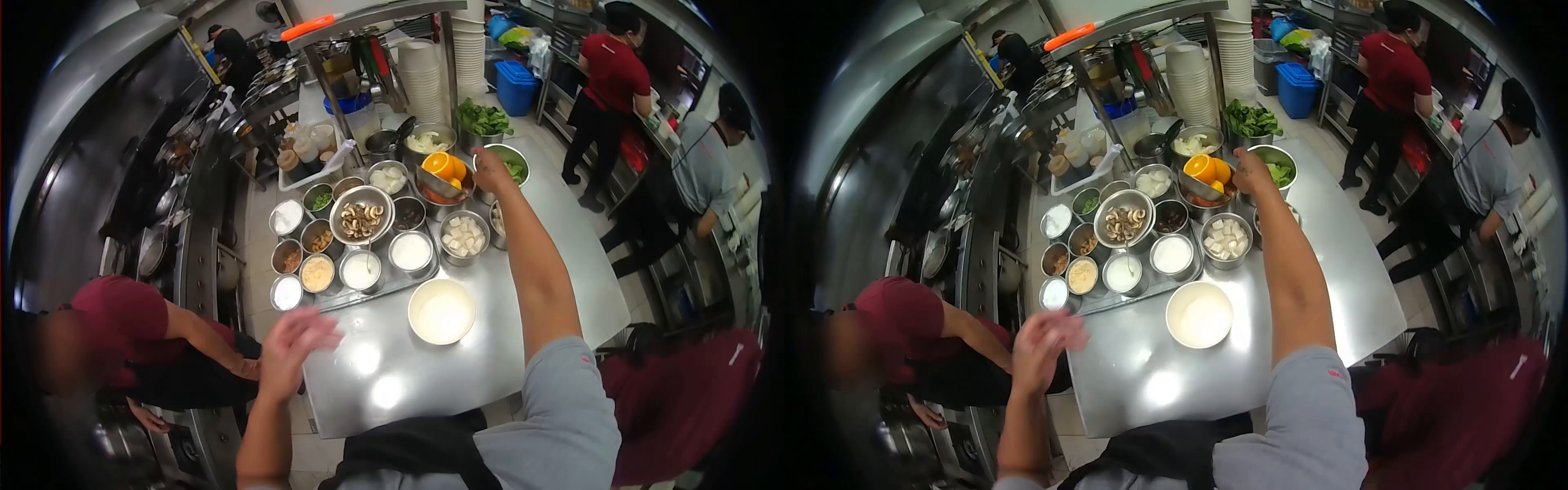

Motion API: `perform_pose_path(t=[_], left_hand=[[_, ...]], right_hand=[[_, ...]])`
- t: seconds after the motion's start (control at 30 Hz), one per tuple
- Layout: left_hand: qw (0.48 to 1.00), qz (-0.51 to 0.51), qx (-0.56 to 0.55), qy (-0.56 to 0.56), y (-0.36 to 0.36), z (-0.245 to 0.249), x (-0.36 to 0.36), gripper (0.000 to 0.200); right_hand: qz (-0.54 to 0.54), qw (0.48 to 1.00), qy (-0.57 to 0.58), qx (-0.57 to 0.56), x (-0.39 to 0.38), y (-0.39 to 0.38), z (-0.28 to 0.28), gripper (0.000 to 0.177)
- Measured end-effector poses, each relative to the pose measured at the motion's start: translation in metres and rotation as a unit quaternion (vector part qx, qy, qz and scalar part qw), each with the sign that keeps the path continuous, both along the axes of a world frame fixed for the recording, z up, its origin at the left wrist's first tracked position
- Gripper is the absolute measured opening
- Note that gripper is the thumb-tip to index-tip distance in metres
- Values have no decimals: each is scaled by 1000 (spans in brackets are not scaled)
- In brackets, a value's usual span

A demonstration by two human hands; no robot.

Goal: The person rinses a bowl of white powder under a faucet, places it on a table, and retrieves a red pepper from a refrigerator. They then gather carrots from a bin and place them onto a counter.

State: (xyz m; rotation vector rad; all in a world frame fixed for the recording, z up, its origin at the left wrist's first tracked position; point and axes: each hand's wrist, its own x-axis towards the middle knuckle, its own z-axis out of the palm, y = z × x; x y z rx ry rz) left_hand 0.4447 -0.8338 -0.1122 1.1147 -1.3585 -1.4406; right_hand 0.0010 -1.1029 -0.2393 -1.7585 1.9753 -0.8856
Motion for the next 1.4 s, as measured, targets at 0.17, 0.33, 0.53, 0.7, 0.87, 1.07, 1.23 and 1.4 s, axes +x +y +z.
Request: perform_pose_path(t=[0.17, 0.33, 0.53, 0.7, 0.87, 1.07, 1.23, 1.4], left_hand=[[994, -44, 96, 28, -154, -34, -163, 57], [974, 58, 217, -19, -269, -97, -261, 63], [968, 22, 249, -28, -299, -132, -270, 36], [972, 74, 223, -25, -298, -126, -268, 38], [977, 54, 201, 51, -287, -104, -254, 49], [957, -43, 179, 226, -242, -66, -218, 73], [931, -95, 196, 293, -170, -85, -173, 77], [914, -110, 230, 314, -106, -98, -131, 67]], right_hand=[[33, 998, 35, -49, -9, -17, -21, 61], [108, 989, 99, -35, -15, -33, -21, 78], [188, 969, 162, 20, -10, -61, -26, 85], [176, 966, 190, -1, -4, -51, -17, 62], [183, 968, 160, -70, 2, -43, 14, 62], [230, 954, 59, -182, 4, 8, 85, 77], [203, 937, -249, -139, 45, 101, 75, 82], [110, 965, -166, -170, 91, 183, 50, 87]])
